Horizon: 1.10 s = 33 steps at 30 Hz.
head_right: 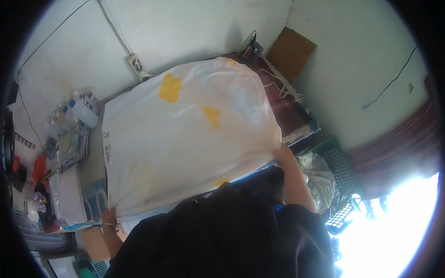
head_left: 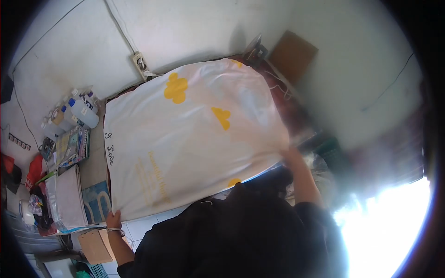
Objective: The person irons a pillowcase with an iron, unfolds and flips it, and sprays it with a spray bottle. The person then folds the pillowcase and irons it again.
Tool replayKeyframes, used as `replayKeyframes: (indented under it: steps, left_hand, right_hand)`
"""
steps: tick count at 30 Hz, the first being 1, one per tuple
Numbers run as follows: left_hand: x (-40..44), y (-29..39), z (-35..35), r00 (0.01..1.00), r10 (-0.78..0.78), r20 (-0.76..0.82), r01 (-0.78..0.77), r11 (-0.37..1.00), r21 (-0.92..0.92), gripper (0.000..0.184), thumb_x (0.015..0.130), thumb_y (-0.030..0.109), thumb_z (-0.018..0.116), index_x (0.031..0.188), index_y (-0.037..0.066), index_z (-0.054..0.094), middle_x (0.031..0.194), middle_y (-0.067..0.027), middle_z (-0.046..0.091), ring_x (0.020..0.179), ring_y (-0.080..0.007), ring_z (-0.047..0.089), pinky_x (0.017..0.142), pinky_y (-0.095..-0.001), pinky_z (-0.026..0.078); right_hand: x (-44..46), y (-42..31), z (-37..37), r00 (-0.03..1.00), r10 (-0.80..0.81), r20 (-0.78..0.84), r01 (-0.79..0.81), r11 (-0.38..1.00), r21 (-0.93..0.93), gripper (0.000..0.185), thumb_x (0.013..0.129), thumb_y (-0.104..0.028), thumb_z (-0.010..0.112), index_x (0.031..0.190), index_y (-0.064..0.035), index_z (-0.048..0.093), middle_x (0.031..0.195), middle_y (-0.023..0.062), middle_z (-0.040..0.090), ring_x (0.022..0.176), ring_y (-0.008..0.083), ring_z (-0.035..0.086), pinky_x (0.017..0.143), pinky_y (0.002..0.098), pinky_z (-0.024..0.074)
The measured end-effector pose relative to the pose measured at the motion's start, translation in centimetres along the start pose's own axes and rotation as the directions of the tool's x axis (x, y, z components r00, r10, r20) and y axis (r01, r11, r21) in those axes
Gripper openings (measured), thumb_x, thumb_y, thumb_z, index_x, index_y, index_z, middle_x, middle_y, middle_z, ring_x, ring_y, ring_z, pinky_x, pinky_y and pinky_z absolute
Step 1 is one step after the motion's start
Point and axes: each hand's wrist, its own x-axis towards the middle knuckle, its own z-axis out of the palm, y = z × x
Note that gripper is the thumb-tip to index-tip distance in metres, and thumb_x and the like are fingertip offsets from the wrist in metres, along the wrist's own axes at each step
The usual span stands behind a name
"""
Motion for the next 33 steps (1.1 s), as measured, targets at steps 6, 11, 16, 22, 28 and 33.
replayKeyframes:
  steps: [6, 11, 16, 22, 28, 33]
  left_hand:
    - [-0.1, 6.9, -1.9, 0.988, 0.094, -0.119, -0.076, 0.987, 0.141, 0.047, 0.082, 0.041, 0.059, 0.096, -0.003, 0.061, 0.083, -0.0218, 0.064, 0.078, -0.0336, 0.062, 0.071, -0.04, 0.047]
    - [-3.3, 8.7, -10.0, 0.947, 0.076, -0.313, -0.146, 0.967, -0.207, 0.029, 0.088, 0.026, 0.058, 0.097, -0.001, 0.062, 0.087, -0.0072, 0.066, 0.076, -0.0127, 0.059, 0.068, -0.0295, 0.047]
    - [-9.2, 8.6, -15.5, 0.996, 0.06, 0.06, -0.009, 0.778, -0.629, 0.036, 0.087, 0.02, 0.057, 0.113, -0.003, 0.053, 0.097, -0.0074, 0.061, 0.085, -0.0141, 0.058, 0.073, -0.0264, 0.049]
    - [-8.9, -0.4, -5.1, 0.981, 0.072, 0.182, -0.111, 0.971, 0.212, 0.039, 0.08, 0.039, 0.058, 0.084, 0.0, 0.06, 0.075, -0.0206, 0.061, 0.069, -0.0346, 0.058, 0.064, -0.042, 0.045]
    - [-11.3, -6.0, 3.8, 0.995, -0.072, 0.074, 0.048, 0.96, 0.277, 0.034, 0.081, 0.034, 0.053, 0.09, 0.002, 0.057, 0.087, -0.0267, 0.062, 0.084, -0.0429, 0.059, 0.073, -0.0485, 0.046]
    - [-10.2, -7.5, 6.3, 0.997, -0.049, -0.052, 0.057, 0.983, 0.173, 0.023, 0.079, 0.019, 0.058, 0.095, 0.003, 0.055, 0.092, -0.0217, 0.061, 0.088, -0.0378, 0.059, 0.077, -0.0437, 0.046]
  right_hand:
    - [5.2, 2.3, 1.2, 0.908, -0.336, -0.251, 0.279, 0.931, -0.235, 0.054, 0.076, -0.033, 0.065, 0.113, 0.0056, 0.055, 0.101, 0.0197, 0.062, 0.09, 0.0299, 0.061, 0.078, 0.0389, 0.0468]
    - [-1.3, -4.3, -3.1, 0.783, -0.504, -0.364, 0.341, 0.838, -0.426, 0.05, 0.079, -0.032, 0.063, 0.11, 0.0071, 0.056, 0.098, 0.0215, 0.063, 0.09, 0.0282, 0.061, 0.078, 0.0383, 0.0473]
    - [-10.1, -5.1, -5.0, 0.921, -0.351, -0.167, 0.331, 0.934, -0.133, 0.05, 0.082, -0.032, 0.06, 0.114, 0.006, 0.054, 0.098, 0.0194, 0.063, 0.086, 0.024, 0.063, 0.074, 0.0349, 0.0495]
    - [-3.4, 9.7, -2.6, 0.992, -0.125, 0.02, 0.111, 0.786, -0.609, 0.057, 0.077, -0.032, 0.062, 0.12, 0.003, 0.052, 0.11, 0.0209, 0.06, 0.101, 0.0303, 0.059, 0.086, 0.0372, 0.0452]
    - [-0.3, 13.3, -2.8, 0.985, -0.149, 0.089, 0.173, 0.887, -0.428, 0.049, 0.075, -0.026, 0.063, 0.115, -0.0004, 0.057, 0.107, 0.017, 0.063, 0.097, 0.0278, 0.061, 0.084, 0.0375, 0.0461]
    - [1.7, 15.5, -1.4, 0.979, -0.2, -0.022, 0.141, 0.761, -0.633, 0.041, 0.076, -0.025, 0.061, 0.11, -0.0024, 0.059, 0.105, 0.0186, 0.063, 0.098, 0.0319, 0.06, 0.087, 0.0401, 0.0456]
